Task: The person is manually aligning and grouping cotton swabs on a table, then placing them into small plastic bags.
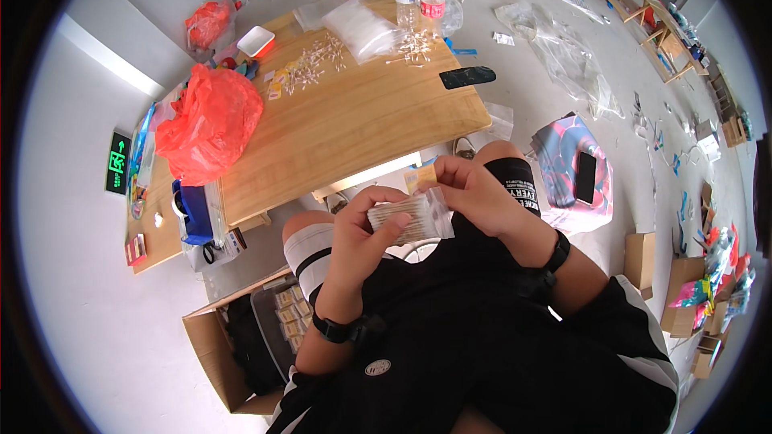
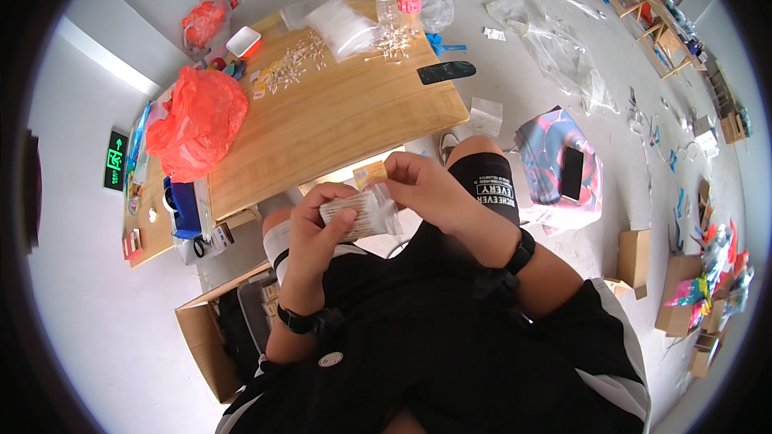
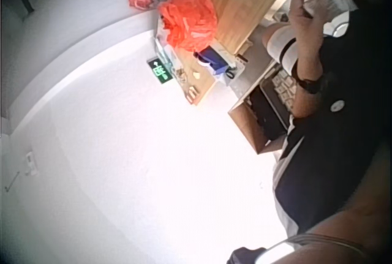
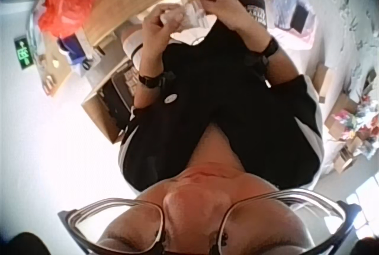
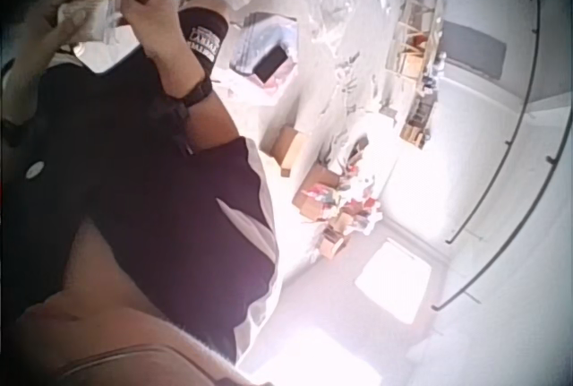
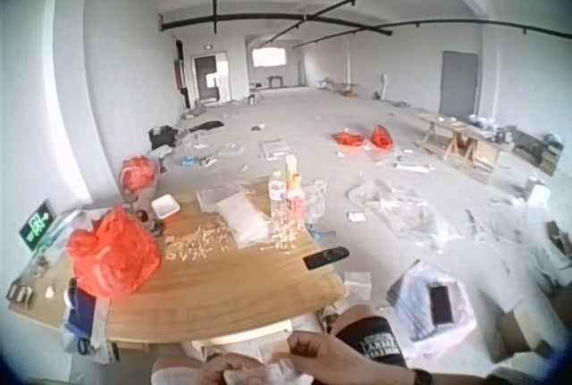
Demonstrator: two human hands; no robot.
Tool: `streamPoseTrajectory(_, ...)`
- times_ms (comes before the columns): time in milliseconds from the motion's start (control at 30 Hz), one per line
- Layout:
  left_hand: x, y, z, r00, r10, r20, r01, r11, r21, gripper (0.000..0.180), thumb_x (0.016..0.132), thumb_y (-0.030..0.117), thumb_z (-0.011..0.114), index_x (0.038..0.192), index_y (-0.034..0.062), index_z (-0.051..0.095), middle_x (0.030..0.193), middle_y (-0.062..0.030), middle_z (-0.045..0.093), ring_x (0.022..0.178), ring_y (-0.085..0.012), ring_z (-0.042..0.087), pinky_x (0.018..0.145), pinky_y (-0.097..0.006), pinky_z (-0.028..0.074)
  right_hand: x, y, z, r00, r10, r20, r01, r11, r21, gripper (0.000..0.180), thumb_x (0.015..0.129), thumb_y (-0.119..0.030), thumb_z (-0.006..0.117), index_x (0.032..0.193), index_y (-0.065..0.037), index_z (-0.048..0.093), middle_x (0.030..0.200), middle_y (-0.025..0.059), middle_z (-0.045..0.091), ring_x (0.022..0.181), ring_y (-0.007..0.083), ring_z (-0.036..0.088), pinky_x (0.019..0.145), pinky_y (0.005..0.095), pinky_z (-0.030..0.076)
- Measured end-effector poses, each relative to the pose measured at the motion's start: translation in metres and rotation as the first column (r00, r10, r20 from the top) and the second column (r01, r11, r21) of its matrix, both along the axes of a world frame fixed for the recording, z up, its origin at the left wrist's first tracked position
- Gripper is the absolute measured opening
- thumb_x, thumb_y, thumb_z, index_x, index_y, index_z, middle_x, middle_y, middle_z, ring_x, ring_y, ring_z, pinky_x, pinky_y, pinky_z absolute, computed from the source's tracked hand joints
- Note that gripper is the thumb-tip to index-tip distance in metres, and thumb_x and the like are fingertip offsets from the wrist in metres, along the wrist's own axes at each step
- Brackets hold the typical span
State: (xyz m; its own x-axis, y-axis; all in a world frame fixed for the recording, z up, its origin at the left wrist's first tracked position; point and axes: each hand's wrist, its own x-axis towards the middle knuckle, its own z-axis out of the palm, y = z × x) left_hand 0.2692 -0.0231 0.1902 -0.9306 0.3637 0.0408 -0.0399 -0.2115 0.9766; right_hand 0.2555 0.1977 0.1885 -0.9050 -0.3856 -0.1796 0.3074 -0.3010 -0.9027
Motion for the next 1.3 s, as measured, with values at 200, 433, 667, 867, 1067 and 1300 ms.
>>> streamPoseTrajectory(200,-0.002,-0.002,-0.001,0.979,0.205,0.019,-0.205,0.979,0.011,0.020,0.096,0.008,0.069,0.112,0.0015,0.060,0.101,-0.0007,0.063,0.087,-0.0041,0.057,0.075,-0.020,0.048,-0.006,0.017,0.019,0.976,-0.140,-0.166,0.180,0.949,0.257,0.014,0.095,-0.014,0.071,0.097,-0.002,0.064,0.084,0.0007,0.067,0.073,0.0051,0.061,0.064,0.0213,0.050)
streamPoseTrajectory(433,-0.002,-0.003,0.003,0.936,0.309,-0.167,-0.328,0.940,-0.095,0.019,0.095,0.006,0.068,0.111,0.0020,0.058,0.100,-0.0002,0.060,0.086,-0.0037,0.054,0.073,-0.019,0.045,-0.002,0.020,0.030,0.992,-0.009,-0.122,0.048,0.946,0.319,0.019,0.097,-0.018,0.069,0.100,0.000,0.067,0.082,0.0003,0.067,0.069,0.0050,0.059,0.063,0.0214,0.049)
streamPoseTrajectory(667,0.000,-0.007,0.007,0.947,0.287,-0.142,-0.302,0.948,-0.101,0.019,0.094,0.004,0.068,0.110,0.0020,0.058,0.098,-0.0001,0.060,0.084,-0.0034,0.054,0.071,-0.019,0.044,-0.002,0.023,0.039,0.990,0.095,-0.102,-0.052,0.931,0.362,0.020,0.095,-0.020,0.071,0.098,0.000,0.069,0.082,0.0014,0.068,0.067,0.0052,0.056,0.061,0.0207,0.045)
streamPoseTrajectory(867,0.000,-0.008,0.008,0.942,0.299,-0.155,-0.318,0.941,-0.118,0.017,0.094,0.004,0.068,0.108,0.0020,0.059,0.094,0.0010,0.060,0.080,-0.0021,0.052,0.068,-0.018,0.043,0.000,0.025,0.040,0.987,0.123,-0.100,-0.077,0.924,0.375,0.021,0.096,-0.020,0.070,0.098,0.001,0.069,0.083,0.0007,0.068,0.070,0.0054,0.057,0.064,0.0216,0.047)
streamPoseTrajectory(1067,0.000,-0.009,0.008,0.957,0.268,-0.113,-0.280,0.954,-0.111,0.020,0.093,0.004,0.070,0.109,0.0018,0.059,0.096,0.0000,0.060,0.081,-0.0029,0.054,0.069,-0.019,0.044,-0.001,0.024,0.038,0.969,0.239,-0.070,-0.205,0.923,0.325,0.023,0.097,-0.022,0.069,0.101,0.001,0.070,0.084,-0.0013,0.067,0.073,0.0055,0.057,0.067,0.0223,0.047)
streamPoseTrajectory(1300,0.002,-0.007,0.012,0.958,0.248,-0.146,-0.268,0.952,-0.144,0.031,0.090,0.006,0.073,0.117,0.0047,0.057,0.093,-0.0011,0.060,0.083,-0.0059,0.056,0.071,-0.021,0.046,-0.003,0.026,0.039,0.947,0.316,-0.058,-0.278,0.898,0.341,0.022,0.097,-0.022,0.069,0.100,-0.001,0.071,0.085,-0.0025,0.067,0.075,0.0050,0.057,0.069,0.0227,0.048)
